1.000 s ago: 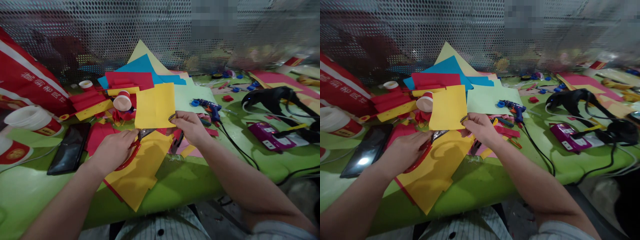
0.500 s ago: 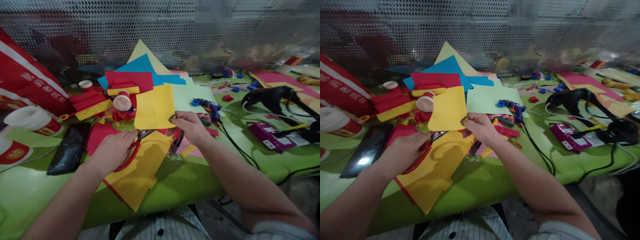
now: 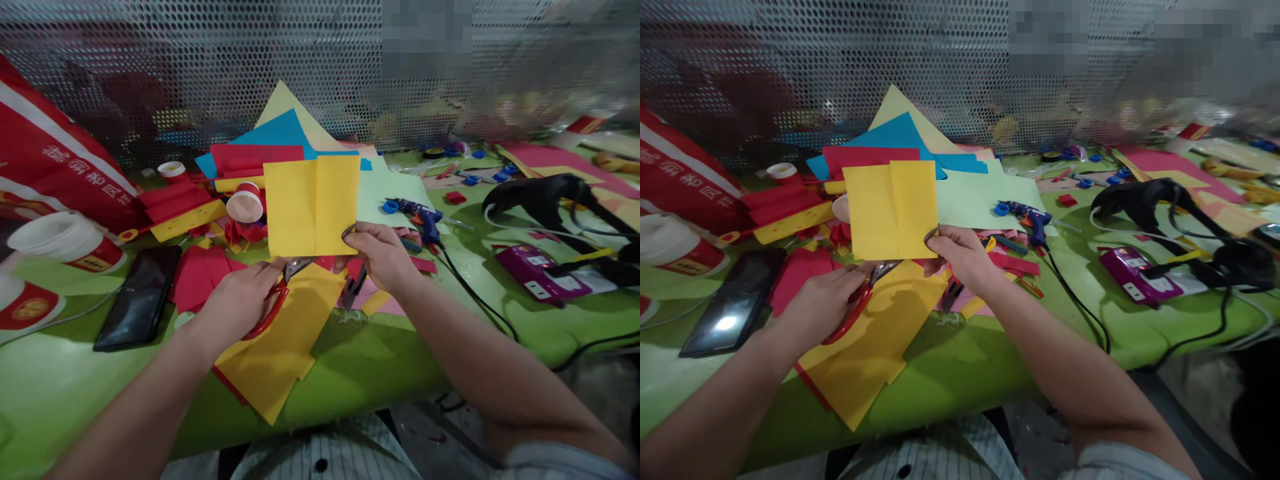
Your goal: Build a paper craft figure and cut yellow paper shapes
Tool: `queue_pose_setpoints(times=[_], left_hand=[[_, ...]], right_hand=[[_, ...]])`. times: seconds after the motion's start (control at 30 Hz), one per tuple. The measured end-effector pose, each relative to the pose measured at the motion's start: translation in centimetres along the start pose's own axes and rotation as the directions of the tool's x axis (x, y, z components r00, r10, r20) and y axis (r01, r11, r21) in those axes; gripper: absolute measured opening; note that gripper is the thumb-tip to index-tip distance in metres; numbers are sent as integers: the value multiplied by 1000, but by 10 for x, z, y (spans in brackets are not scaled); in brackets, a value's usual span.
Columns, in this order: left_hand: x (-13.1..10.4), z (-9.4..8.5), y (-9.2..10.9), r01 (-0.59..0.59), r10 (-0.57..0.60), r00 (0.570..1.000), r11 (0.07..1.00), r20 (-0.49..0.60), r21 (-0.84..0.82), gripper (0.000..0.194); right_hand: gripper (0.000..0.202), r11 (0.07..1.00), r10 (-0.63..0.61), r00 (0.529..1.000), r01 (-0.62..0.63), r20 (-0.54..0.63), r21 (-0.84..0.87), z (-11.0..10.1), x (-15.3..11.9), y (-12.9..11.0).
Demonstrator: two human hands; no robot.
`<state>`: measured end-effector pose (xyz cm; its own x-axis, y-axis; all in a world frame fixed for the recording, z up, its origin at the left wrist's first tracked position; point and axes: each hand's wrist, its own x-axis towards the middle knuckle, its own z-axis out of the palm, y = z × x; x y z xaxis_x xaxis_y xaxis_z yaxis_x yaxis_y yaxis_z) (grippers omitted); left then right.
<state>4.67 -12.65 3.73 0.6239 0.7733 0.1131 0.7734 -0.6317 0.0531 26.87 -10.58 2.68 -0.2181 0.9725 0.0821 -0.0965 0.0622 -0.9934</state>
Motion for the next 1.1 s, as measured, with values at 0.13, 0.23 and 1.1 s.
queue_pose_setpoints(times=[0.13, 0.23, 1.1], left_hand=[[0, 7, -2, -16, 16, 1000, 1000, -19, 8, 37], [1, 8, -2, -3, 3, 1000, 1000, -23, 1, 37], [2, 1, -2, -23, 25, 1000, 989, -10, 143, 29]], right_hand=[[19, 1000, -1, 1000, 1, 3, 0, -1, 1, 4], [21, 999, -18, 1000, 18, 4, -27, 1, 0, 1], [35, 952, -63, 989, 100, 133, -290, 0, -1, -5]])
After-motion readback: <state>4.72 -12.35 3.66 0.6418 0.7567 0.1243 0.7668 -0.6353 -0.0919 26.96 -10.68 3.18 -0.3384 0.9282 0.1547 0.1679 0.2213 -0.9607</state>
